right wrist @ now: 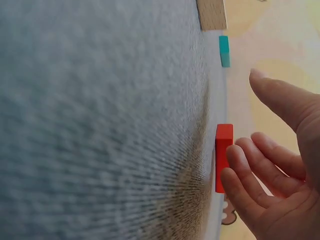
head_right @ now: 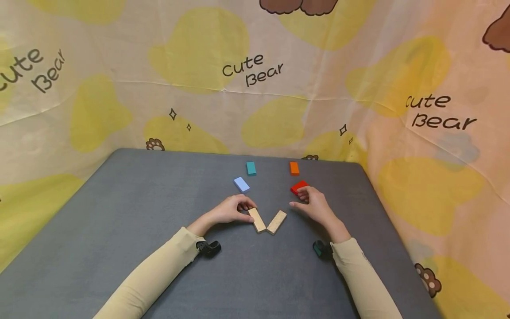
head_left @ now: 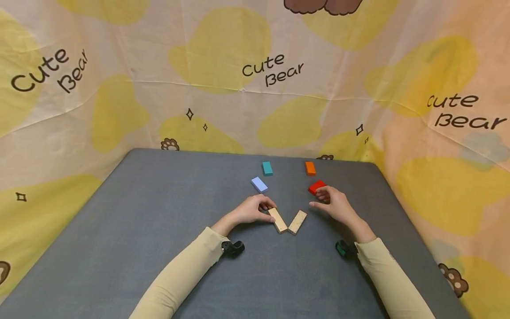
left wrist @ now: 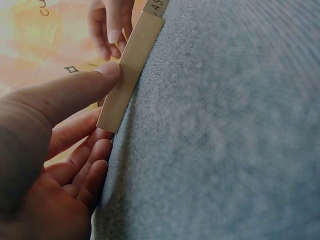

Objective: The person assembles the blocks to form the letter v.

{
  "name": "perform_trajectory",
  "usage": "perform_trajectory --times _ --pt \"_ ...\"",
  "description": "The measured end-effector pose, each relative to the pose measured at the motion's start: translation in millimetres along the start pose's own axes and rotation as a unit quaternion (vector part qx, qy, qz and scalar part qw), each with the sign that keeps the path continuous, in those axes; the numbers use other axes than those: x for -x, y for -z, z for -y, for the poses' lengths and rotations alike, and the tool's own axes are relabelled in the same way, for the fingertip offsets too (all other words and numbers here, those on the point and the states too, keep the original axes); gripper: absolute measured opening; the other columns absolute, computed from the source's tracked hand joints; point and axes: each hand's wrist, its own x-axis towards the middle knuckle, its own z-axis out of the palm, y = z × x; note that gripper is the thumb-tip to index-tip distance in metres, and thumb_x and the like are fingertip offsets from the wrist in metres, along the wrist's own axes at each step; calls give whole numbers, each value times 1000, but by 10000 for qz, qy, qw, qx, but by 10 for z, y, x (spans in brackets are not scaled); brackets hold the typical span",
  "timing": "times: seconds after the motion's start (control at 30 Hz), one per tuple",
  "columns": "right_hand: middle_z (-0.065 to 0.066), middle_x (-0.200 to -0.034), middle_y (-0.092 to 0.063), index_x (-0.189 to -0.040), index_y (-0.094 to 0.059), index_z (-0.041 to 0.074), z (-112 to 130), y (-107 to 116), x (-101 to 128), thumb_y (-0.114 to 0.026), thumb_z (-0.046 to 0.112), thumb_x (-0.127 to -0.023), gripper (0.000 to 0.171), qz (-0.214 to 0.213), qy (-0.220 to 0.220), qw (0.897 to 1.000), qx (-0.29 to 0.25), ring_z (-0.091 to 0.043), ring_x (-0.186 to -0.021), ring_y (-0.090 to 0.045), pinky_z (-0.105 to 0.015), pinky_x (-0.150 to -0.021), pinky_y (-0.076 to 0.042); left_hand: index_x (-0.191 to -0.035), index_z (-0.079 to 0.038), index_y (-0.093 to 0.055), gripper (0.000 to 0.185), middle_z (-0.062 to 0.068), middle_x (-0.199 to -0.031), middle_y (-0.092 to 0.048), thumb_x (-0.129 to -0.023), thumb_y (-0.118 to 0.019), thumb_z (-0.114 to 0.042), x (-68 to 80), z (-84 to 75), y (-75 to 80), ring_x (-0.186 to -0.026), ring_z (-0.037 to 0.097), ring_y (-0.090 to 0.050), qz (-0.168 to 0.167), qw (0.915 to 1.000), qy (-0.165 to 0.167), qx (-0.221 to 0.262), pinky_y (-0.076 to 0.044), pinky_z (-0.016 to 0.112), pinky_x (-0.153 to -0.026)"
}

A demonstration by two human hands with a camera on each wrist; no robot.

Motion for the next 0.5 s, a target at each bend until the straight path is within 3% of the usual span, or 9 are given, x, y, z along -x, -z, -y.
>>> perform_trajectory --times 0.5 --pt "-22 -114 -61 -121 -55 -4 -143 47 -158 -74 32 -83 56 -347 -291 9989 -102 -34 -99 -62 -47 -86 -50 -111 -15 -68 37 -1 -100 -63 -78 -78 -29 17 -2 12 -91 9 -56 -9 10000 2 -2 -47 23 -80"
